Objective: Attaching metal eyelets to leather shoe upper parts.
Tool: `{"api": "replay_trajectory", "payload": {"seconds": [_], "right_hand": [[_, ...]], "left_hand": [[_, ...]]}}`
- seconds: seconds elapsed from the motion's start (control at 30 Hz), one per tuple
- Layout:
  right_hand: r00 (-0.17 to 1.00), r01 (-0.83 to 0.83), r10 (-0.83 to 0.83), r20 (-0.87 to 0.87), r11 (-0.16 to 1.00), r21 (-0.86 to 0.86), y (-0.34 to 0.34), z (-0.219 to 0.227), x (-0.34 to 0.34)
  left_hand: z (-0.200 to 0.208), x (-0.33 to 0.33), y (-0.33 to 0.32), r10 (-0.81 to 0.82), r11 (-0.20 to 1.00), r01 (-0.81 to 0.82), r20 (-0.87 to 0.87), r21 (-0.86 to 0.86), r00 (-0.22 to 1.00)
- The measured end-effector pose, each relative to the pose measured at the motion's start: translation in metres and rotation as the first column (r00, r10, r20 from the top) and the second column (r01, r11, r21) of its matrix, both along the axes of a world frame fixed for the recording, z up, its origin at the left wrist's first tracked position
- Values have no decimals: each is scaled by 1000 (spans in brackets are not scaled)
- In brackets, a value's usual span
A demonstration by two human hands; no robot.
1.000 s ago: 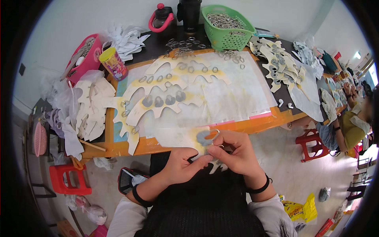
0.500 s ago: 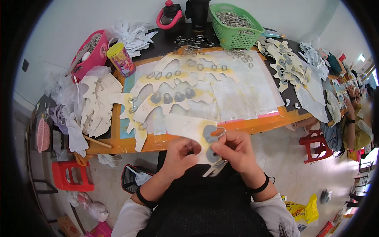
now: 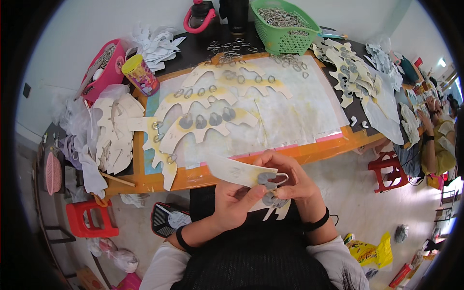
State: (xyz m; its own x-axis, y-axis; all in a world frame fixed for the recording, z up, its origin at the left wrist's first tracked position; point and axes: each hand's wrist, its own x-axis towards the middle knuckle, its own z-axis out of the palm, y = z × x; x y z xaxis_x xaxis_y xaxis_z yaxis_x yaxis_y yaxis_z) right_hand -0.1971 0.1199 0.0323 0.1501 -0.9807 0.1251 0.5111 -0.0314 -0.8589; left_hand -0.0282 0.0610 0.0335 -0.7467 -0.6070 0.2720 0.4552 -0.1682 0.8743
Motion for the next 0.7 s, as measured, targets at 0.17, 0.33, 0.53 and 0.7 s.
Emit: {"api": "replay_trajectory", "payload": {"seconds": [0.17,0.33,0.53,0.7], "right_hand": [[980,-60,83,181,990,-125,18,-6,-12],[919,317,-305,-252,948,7,25,27,0],[827,450,-427,-366,893,-26,21,41,32],[819,345,-341,-461,935,-79,27,58,35]], "left_hand": [[10,4,0,162,985,-159,-46,63,986],[4,0,-5,150,983,-158,82,98,985],[-6,8,0,120,993,-119,153,-13,981],[0,15,-24,-75,981,90,89,-173,993]]}}
